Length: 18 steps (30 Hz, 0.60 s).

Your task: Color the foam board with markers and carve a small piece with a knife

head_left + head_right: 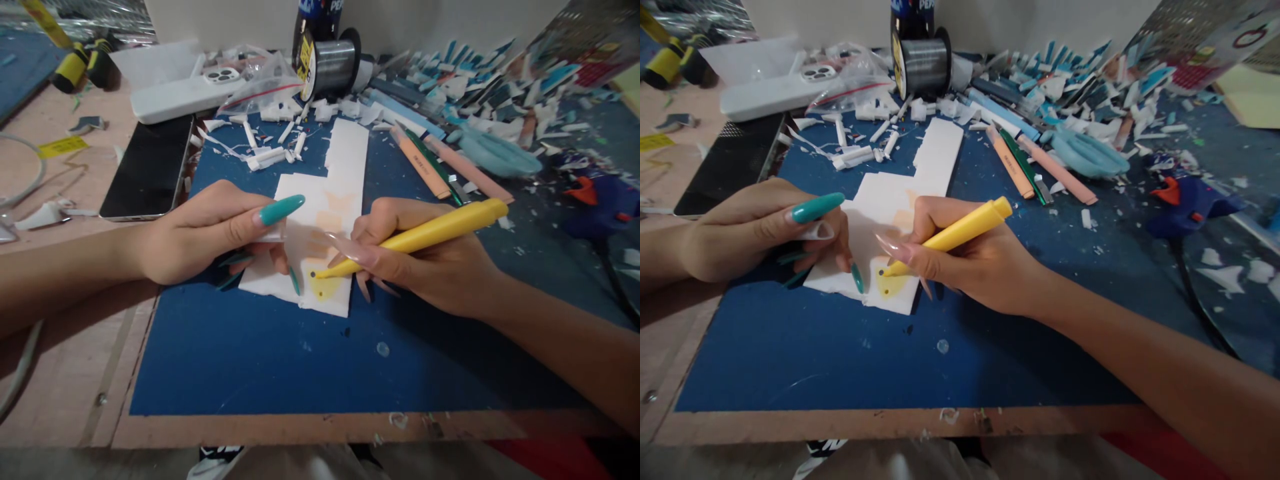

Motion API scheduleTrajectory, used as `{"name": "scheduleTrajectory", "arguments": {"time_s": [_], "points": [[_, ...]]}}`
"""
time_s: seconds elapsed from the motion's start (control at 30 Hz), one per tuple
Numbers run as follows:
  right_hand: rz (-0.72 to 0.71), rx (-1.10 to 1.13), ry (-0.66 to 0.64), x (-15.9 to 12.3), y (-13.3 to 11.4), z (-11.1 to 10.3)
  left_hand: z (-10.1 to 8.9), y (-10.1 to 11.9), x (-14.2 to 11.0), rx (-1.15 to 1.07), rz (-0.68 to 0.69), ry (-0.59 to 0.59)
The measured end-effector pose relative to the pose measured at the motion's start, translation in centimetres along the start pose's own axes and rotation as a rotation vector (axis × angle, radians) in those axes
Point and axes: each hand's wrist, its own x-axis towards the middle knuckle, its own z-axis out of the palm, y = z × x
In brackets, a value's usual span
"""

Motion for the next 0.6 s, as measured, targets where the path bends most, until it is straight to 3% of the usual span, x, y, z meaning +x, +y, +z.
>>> {"name": "scheduleTrajectory", "arguments": {"time_s": [0.6], "points": [[-0.001,-0.012,0.011,0.08,0.12,0.04,0.05,0.08,-0.01,0.022,-0.010,0.015]]}}
